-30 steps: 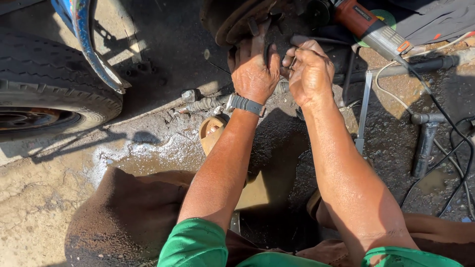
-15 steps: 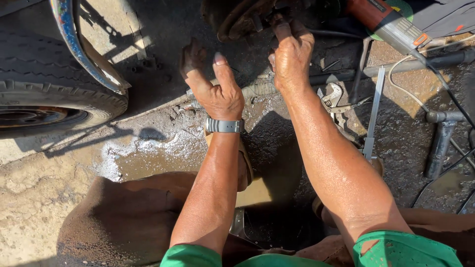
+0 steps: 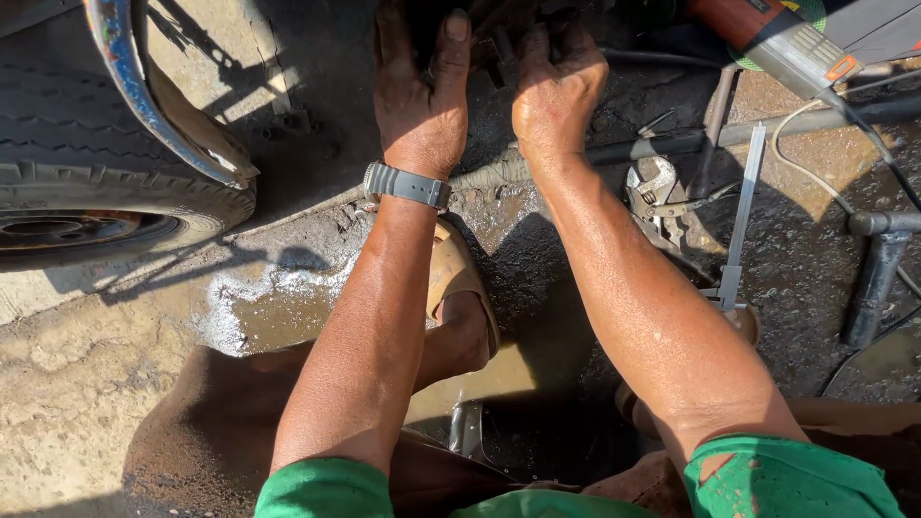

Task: Repairing a vehicle's drum brake assembly by fitting pins and springs and measuring parts with a vernier caliper.

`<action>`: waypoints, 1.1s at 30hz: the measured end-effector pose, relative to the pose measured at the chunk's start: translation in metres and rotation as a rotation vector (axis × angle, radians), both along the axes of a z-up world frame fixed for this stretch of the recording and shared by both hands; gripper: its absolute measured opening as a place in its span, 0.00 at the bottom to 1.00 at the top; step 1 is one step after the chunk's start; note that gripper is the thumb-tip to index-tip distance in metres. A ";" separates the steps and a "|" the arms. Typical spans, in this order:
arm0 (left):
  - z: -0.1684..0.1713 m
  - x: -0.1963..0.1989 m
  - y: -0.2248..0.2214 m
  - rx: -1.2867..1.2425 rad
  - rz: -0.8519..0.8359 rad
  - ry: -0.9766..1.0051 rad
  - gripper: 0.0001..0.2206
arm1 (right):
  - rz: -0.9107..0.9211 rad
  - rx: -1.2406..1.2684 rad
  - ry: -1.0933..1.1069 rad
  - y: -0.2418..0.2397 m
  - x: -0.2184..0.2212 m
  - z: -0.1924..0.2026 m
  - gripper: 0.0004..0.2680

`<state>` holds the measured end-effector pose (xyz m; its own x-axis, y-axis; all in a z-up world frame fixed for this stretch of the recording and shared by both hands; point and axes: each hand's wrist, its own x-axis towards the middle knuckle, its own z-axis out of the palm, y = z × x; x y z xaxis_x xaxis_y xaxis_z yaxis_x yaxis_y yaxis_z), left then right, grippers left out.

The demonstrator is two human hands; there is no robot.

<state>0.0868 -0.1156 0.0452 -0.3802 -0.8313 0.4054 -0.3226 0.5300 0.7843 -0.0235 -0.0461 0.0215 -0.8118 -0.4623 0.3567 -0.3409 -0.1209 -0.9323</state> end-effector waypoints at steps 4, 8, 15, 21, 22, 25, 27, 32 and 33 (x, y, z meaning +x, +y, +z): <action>-0.002 -0.001 0.000 0.013 -0.023 0.028 0.25 | 0.017 -0.124 -0.221 -0.004 0.001 -0.004 0.04; -0.008 0.000 0.000 0.029 -0.018 0.011 0.27 | 0.044 -0.127 -0.319 -0.001 0.002 -0.004 0.05; 0.007 -0.002 0.000 0.000 -0.017 -0.012 0.24 | 0.082 -0.073 -0.297 0.007 0.000 -0.010 0.05; 0.019 -0.003 0.001 -0.006 -0.034 -0.029 0.22 | -0.197 0.175 -0.864 0.054 0.002 -0.048 0.13; 0.020 -0.003 0.002 0.003 -0.030 -0.044 0.23 | -0.258 0.109 -1.223 0.062 0.003 -0.043 0.08; 0.023 -0.003 0.003 0.025 -0.024 -0.040 0.22 | -0.223 -0.037 -1.290 0.079 0.003 -0.071 0.08; 0.026 -0.003 0.004 0.022 -0.029 -0.034 0.21 | -0.191 0.020 -1.248 0.084 0.005 -0.056 0.09; 0.024 0.000 -0.003 0.038 -0.050 -0.044 0.20 | -0.086 0.053 -1.167 0.087 0.007 -0.036 0.12; 0.023 0.001 -0.005 0.035 -0.045 -0.072 0.21 | -0.082 0.049 -1.157 0.088 0.006 -0.036 0.11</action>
<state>0.0875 -0.1201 0.0684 -0.4446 -0.8258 0.3470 -0.3553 0.5182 0.7780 -0.0174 0.0422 -0.0147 -0.6690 -0.3863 -0.6350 0.7131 -0.0926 -0.6949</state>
